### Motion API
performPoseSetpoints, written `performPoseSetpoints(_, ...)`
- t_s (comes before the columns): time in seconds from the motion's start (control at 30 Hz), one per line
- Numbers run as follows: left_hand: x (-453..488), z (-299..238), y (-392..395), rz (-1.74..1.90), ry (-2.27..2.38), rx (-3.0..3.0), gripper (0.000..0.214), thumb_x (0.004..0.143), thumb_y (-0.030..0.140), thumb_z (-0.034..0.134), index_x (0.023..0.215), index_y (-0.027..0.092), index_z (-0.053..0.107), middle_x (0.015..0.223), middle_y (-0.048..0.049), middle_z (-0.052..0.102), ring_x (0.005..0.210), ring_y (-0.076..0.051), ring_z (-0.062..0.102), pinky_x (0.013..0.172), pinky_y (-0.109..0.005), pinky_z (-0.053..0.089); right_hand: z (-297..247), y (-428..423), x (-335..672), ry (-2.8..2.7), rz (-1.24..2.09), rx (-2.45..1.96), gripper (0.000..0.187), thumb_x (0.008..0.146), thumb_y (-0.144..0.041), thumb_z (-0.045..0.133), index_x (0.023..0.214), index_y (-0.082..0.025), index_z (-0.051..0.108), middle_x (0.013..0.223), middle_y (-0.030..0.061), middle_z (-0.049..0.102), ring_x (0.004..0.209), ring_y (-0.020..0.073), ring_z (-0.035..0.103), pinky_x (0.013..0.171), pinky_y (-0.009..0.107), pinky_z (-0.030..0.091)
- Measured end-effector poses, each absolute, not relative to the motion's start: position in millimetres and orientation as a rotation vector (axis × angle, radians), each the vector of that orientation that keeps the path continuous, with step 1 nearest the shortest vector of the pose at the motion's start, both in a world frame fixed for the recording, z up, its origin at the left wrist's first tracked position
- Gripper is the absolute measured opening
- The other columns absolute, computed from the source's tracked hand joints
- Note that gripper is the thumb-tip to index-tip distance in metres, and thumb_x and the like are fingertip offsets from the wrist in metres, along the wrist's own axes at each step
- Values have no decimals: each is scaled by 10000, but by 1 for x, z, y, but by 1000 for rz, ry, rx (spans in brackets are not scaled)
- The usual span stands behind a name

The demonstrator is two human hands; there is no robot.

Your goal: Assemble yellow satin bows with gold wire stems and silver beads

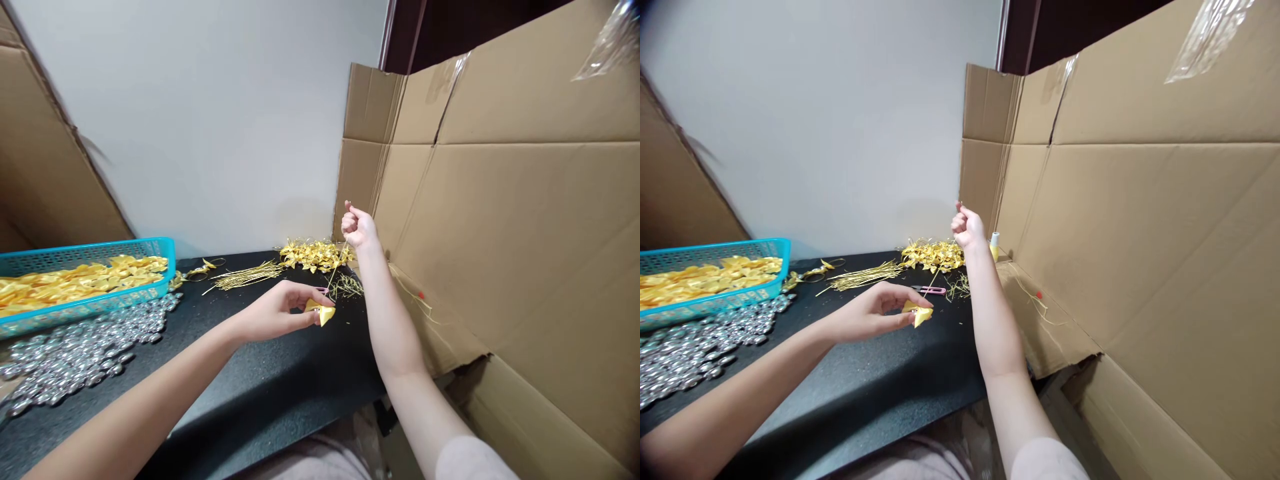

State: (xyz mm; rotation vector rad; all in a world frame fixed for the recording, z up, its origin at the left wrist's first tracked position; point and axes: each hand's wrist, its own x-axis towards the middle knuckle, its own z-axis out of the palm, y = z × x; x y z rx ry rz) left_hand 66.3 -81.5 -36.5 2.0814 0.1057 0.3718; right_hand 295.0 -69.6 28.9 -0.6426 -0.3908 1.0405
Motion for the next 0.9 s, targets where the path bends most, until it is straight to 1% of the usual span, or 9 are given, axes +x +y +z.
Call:
performPoseSetpoints(0.2, 63, -36, -84, 355, 123, 2158, 257, 839, 294, 627, 1042, 157, 707, 940, -74, 748, 814, -157, 667, 762, -265, 522, 29, -68, 294, -391, 1020, -643, 347, 996, -112, 305, 701, -167, 481, 450, -128, 120, 322, 27, 120, 304, 116, 130)
performPoseSetpoints(0.3, 63, -36, -86, 317, 130, 2106, 283, 830, 307, 649, 1062, 154, 703, 952, -80, 745, 827, -162, 672, 768, -276, 530, 27, -66, 288, -435, 1011, -635, 330, 989, -119, 323, 719, -167, 508, 452, -124, 140, 331, 32, 128, 321, 123, 146)
performPoseSetpoints(0.43, 61, -27, -82, 415, 253, 1966, 335, 798, 299, 693, 1100, 154, 691, 902, -71, 753, 796, -165, 687, 756, -291, 537, 24, -69, 278, -752, 990, -782, 274, 944, -111, 381, 721, -162, 531, 464, -115, 194, 360, 35, 133, 360, 153, 144)
performPoseSetpoints(0.5, 58, -20, -78, 531, 365, 1897, 350, 777, 295, 714, 1095, 152, 692, 879, -63, 758, 791, -163, 691, 782, -300, 535, 25, -75, 272, -976, 1021, -884, 279, 930, -128, 385, 675, -166, 493, 480, -108, 202, 383, 37, 140, 387, 169, 139)
performPoseSetpoints(0.57, 54, -14, -73, 654, 477, 1850, 359, 748, 297, 739, 1075, 155, 698, 877, -57, 762, 800, -164, 693, 828, -317, 526, 28, -85, 265, -1215, 1077, -918, 299, 930, -202, 402, 632, -181, 417, 514, -99, 205, 419, 39, 148, 418, 186, 144)
performPoseSetpoints(0.63, 50, -8, -71, 753, 566, 1834, 364, 726, 307, 756, 1058, 164, 704, 883, -52, 764, 820, -172, 696, 861, -332, 515, 32, -97, 258, -1460, 1092, -919, 303, 895, -298, 506, 646, -197, 366, 563, -88, 236, 465, 44, 175, 447, 205, 163)
performPoseSetpoints(0.73, 45, -3, -70, 822, 604, 1840, 355, 720, 321, 760, 1036, 167, 706, 889, -55, 764, 847, -187, 701, 873, -341, 507, 36, -112, 248, -1752, 991, -995, 411, 729, -314, 741, 715, -212, 342, 634, -79, 280, 537, 54, 241, 489, 227, 201)
performPoseSetpoints(0.83, 45, -1, -73, 860, 551, 1786, 360, 698, 312, 777, 1014, 155, 706, 912, -65, 765, 843, -187, 703, 860, -334, 519, 37, -119, 239, -1855, 893, -1070, 511, 660, -304, 801, 733, -218, 302, 662, -79, 318, 571, 59, 296, 514, 236, 237)
performPoseSetpoints(0.9, 46, 0, -75, 878, 508, 1720, 368, 679, 301, 795, 1002, 149, 709, 924, -67, 765, 836, -181, 704, 857, -326, 529, 36, -120, 235, -1881, 904, -1080, 524, 656, -319, 804, 746, -220, 297, 685, -69, 413, 584, 63, 361, 525, 238, 272)
